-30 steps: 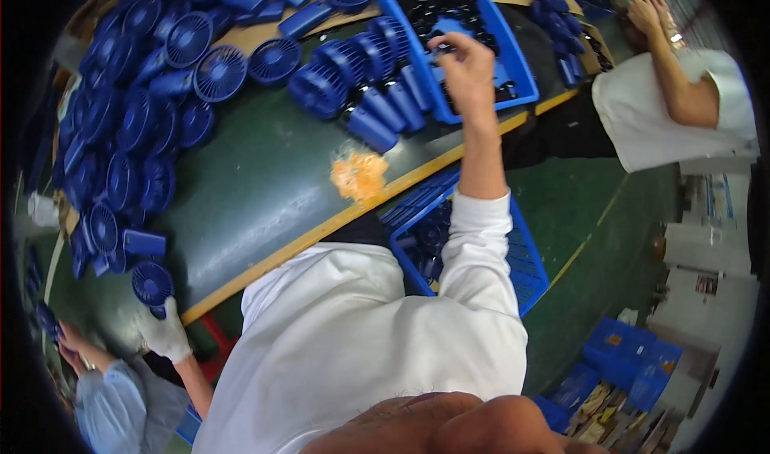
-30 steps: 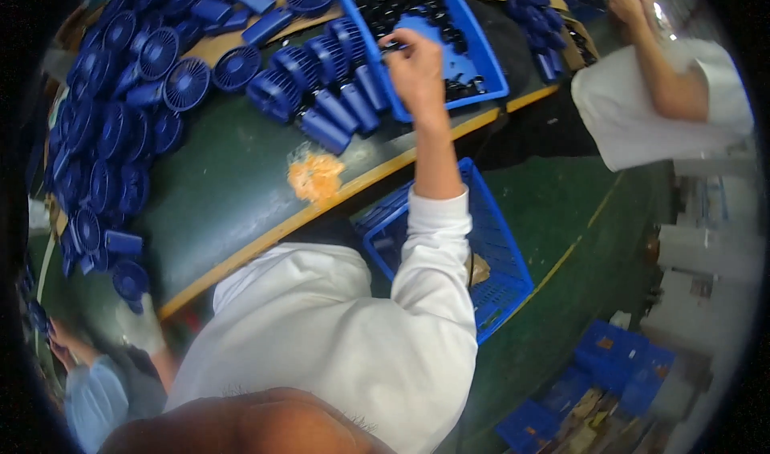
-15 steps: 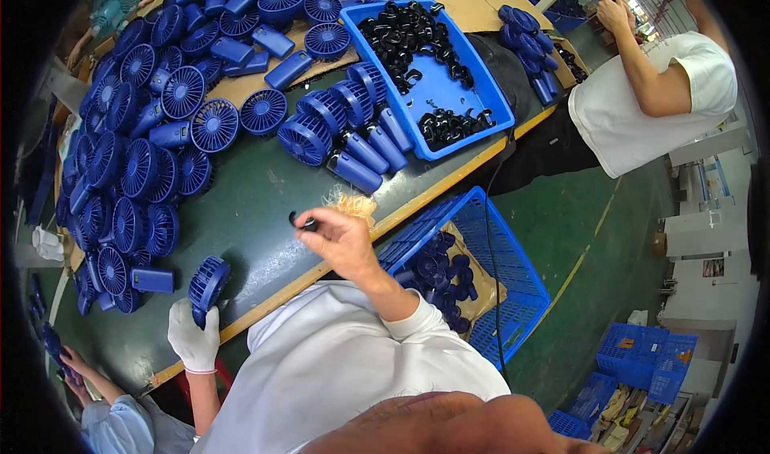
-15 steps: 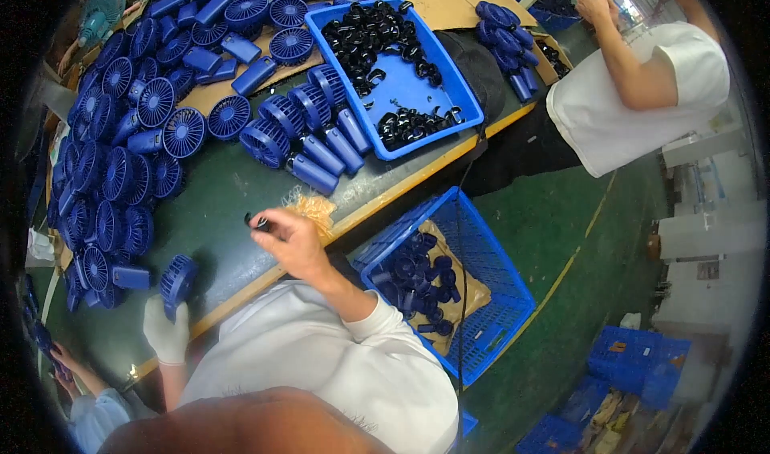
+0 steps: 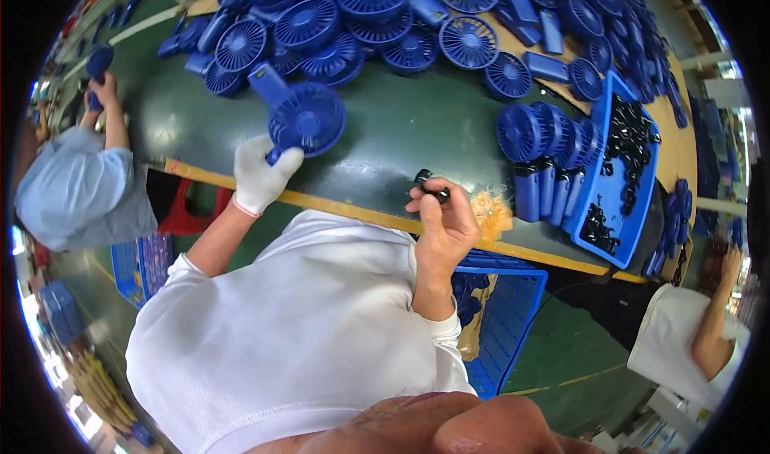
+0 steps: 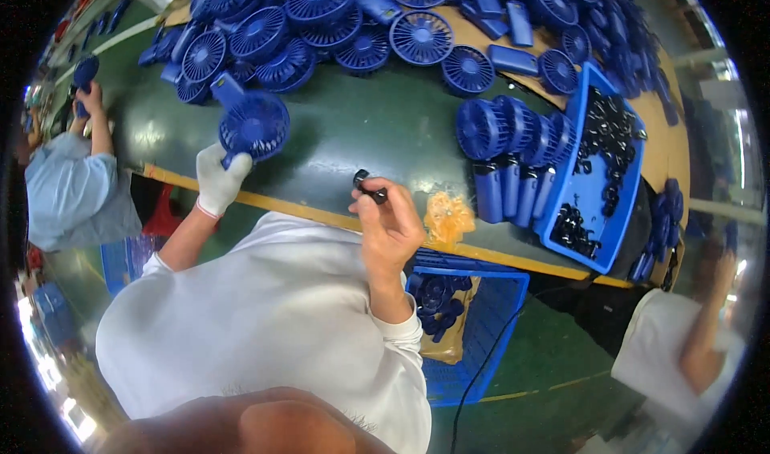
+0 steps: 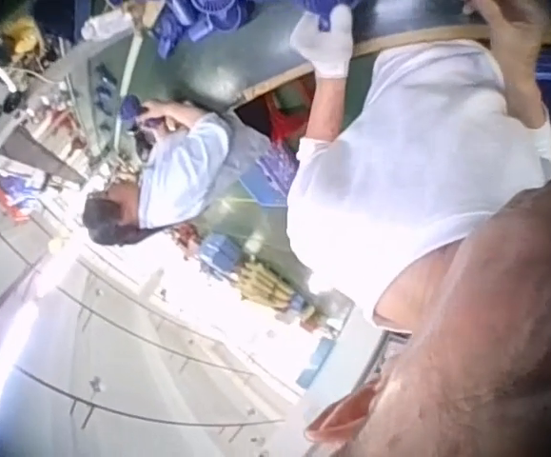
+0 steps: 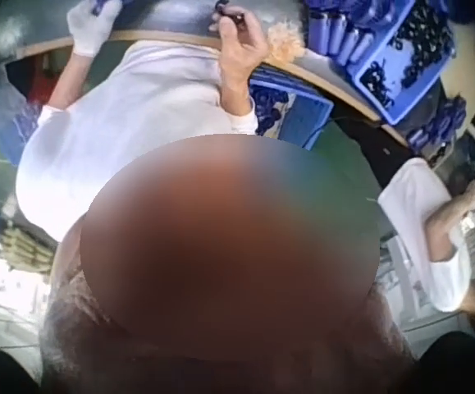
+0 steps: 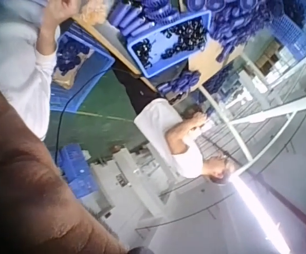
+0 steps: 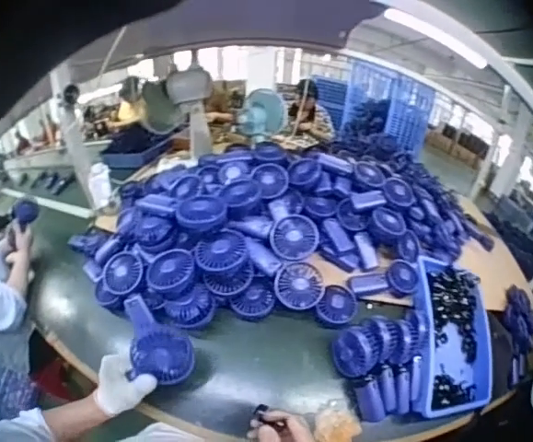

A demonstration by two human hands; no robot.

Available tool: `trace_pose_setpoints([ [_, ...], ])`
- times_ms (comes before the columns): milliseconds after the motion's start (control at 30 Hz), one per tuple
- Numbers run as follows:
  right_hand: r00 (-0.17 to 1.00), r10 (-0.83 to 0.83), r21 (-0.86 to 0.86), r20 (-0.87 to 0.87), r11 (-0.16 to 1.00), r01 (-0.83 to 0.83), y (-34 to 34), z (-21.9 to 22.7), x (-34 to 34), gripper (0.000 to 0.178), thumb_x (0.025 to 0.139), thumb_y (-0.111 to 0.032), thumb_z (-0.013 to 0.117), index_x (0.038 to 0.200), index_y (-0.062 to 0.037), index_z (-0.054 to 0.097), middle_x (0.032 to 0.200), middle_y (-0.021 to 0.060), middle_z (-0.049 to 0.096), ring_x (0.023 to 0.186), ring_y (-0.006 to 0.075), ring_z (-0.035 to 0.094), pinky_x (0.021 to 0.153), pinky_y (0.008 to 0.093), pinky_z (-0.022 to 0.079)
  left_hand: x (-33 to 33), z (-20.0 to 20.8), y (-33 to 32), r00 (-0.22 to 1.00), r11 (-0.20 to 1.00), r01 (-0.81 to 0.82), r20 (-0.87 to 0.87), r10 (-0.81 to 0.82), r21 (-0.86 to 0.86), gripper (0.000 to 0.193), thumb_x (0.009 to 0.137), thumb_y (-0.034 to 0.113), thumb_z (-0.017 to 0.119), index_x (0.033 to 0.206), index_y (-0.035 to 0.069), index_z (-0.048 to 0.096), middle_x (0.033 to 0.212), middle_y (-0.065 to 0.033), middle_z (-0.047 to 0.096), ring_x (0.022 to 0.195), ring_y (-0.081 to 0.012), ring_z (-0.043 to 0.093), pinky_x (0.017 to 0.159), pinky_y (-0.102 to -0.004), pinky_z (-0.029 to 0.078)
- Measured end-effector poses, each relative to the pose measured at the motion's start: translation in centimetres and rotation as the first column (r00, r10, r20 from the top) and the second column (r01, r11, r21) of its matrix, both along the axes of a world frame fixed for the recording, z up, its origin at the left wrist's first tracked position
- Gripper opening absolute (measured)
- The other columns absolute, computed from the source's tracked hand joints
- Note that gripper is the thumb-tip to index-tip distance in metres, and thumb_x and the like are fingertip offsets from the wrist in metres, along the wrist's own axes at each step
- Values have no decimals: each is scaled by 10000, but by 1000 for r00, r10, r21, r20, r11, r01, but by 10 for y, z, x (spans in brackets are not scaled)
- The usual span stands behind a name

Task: The person assembles handheld fans by hand, picking up a blue fan body and a black component, fitting the component onto the fan, and placing the completed unit into a blue crate.

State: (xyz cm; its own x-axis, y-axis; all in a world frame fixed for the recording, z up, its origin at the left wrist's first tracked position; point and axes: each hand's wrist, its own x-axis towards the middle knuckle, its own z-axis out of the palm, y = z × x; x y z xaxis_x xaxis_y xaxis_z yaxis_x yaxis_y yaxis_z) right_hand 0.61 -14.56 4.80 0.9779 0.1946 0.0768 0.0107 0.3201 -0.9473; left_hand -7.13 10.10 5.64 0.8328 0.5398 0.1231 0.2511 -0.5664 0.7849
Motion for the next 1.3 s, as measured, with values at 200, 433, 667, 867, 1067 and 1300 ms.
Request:
trace_pose_setpoints([
  [200,984,175,144,-7,974,-173,11,15,3,243,853,-13,683,1009,139,574,1060,128,489,824,257,668,609,296,613,34,-7,-41,946,681,305,297,-132,-666,384,859,283,672,1114,-2,635,906,-52,682,838,-132,626,800,-285,489],
  [433,975,189,105,-118,979,-177,26,15,3,146,846,-8,687,859,102,592,970,105,543,633,181,614,462,245,519,50,11,-69,881,608,442,191,-434,-659,317,809,299,657,889,-8,656,726,-78,664,672,-128,642,629,-284,505],
  [667,985,86,115,-151,991,-69,26,-14,11,208,939,-75,584,792,70,608,897,54,558,588,90,499,454,228,405,69,8,-74,895,846,421,-3,-447,-326,345,722,370,707,812,37,695,719,-150,674,646,-267,666,613,-334,519],
  [867,993,70,-90,-95,993,-78,25,-47,19,458,997,-381,489,833,25,622,820,19,523,663,61,432,579,205,331,71,-7,-73,907,864,396,-11,-420,-311,366,738,381,695,853,34,704,711,-156,667,617,-261,643,598,-338,505],
  [1067,910,262,120,-321,964,-236,36,-18,18,579,969,-553,436,1114,-7,562,883,36,609,681,92,551,504,237,418,68,-12,-76,865,642,399,36,-501,-654,478,920,425,451,808,6,653,672,-122,634,623,-197,601,606,-332,489],
  [1300,945,-23,-111,-327,994,-14,42,-5,11,257,889,-249,650,928,-2,595,614,26,533,396,86,444,295,244,328,55,3,-90,892,613,309,-1,-451,-727,375,1002,315,322,858,6,478,665,-158,646,516,-240,643,529,-339,523],
])
